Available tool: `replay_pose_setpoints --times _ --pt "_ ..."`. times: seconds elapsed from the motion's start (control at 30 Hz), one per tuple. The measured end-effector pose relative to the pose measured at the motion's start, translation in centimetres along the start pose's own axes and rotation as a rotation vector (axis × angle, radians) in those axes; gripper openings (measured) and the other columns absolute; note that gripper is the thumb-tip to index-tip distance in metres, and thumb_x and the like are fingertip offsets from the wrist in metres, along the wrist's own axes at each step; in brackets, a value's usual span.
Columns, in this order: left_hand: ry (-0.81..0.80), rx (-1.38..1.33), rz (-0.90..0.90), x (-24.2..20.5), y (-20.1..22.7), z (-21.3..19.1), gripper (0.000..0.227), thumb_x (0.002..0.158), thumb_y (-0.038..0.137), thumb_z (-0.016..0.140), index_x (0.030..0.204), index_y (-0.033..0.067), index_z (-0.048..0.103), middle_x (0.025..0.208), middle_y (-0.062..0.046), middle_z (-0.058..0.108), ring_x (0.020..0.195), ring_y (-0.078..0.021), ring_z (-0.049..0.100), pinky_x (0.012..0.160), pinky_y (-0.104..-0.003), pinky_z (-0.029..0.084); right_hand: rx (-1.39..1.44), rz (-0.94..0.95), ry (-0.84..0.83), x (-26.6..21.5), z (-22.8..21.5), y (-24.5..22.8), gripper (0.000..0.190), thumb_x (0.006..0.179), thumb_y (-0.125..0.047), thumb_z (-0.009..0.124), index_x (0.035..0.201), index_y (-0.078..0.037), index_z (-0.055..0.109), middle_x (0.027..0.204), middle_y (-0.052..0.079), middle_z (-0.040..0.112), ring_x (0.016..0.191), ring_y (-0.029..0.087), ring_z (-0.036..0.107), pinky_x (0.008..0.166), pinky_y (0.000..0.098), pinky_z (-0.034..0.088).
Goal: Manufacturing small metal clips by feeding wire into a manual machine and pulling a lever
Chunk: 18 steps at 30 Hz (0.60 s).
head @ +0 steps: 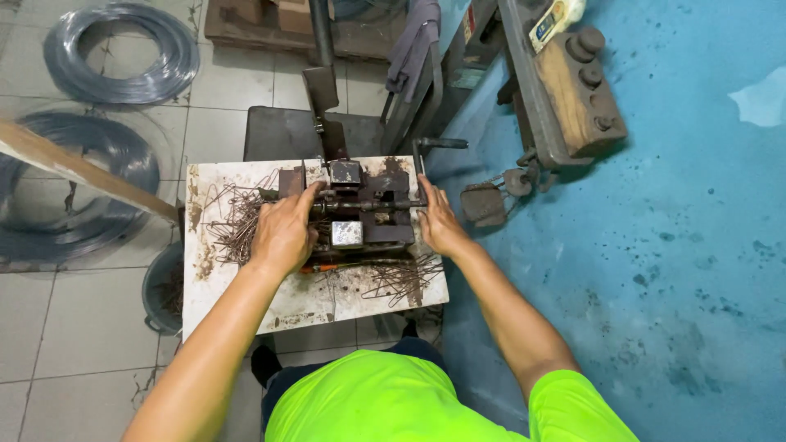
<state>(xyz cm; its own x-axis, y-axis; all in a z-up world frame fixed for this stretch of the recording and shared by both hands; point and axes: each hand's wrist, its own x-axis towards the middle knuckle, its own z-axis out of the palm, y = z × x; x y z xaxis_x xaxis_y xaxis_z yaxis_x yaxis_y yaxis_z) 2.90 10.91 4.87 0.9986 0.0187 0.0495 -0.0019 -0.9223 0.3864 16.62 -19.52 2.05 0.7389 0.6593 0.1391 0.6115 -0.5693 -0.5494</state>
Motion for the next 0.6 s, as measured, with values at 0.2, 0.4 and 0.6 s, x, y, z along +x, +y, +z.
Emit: replay_pose_setpoints --times 0.2,0.4,0.6 --pt "-0.061 0.042 -0.013 0.5 -1.3 1.1 0.083 0.083 0.014 0.07 0.157 0.0133 0.034 0.108 -0.018 0.069 0.103 -0.0335 0.067 0.089 -0.043 0.045 0.02 0.156 -0.176 -0.8 1.1 3.9 0.051 0.09 -0.021 0.056 0.136 0.001 0.047 0.107 0.025 0.067 0.107 0.045 0.063 0.095 0.0549 0.048" --pt "-0.13 0.107 -0.097 1.3 1.2 -4.3 0.079 0.084 0.035 0.067 0.153 0.02 0.033 0.11 -0.015 0.074 0.106 -0.0345 0.071 0.093 -0.047 0.041 0.026 0.212 -0.206 -2.5 4.7 5.7 0.029 0.074 -0.021 0.071 0.1 -0.01 0.062 0.083 0.013 0.066 0.089 0.038 0.067 0.077 0.0486 0.054" --pt "0.519 -0.284 -0.031 10.9 -0.2 -6.9 0.057 0.088 0.032 0.073 0.135 0.0046 0.058 0.101 -0.019 0.065 0.098 -0.0413 0.065 0.086 -0.051 0.049 -0.275 0.275 -0.445 -6.1 8.9 7.5 0.082 0.088 -0.039 0.064 0.152 0.001 0.033 0.157 0.022 0.038 0.149 0.039 0.027 0.121 0.0645 0.01"
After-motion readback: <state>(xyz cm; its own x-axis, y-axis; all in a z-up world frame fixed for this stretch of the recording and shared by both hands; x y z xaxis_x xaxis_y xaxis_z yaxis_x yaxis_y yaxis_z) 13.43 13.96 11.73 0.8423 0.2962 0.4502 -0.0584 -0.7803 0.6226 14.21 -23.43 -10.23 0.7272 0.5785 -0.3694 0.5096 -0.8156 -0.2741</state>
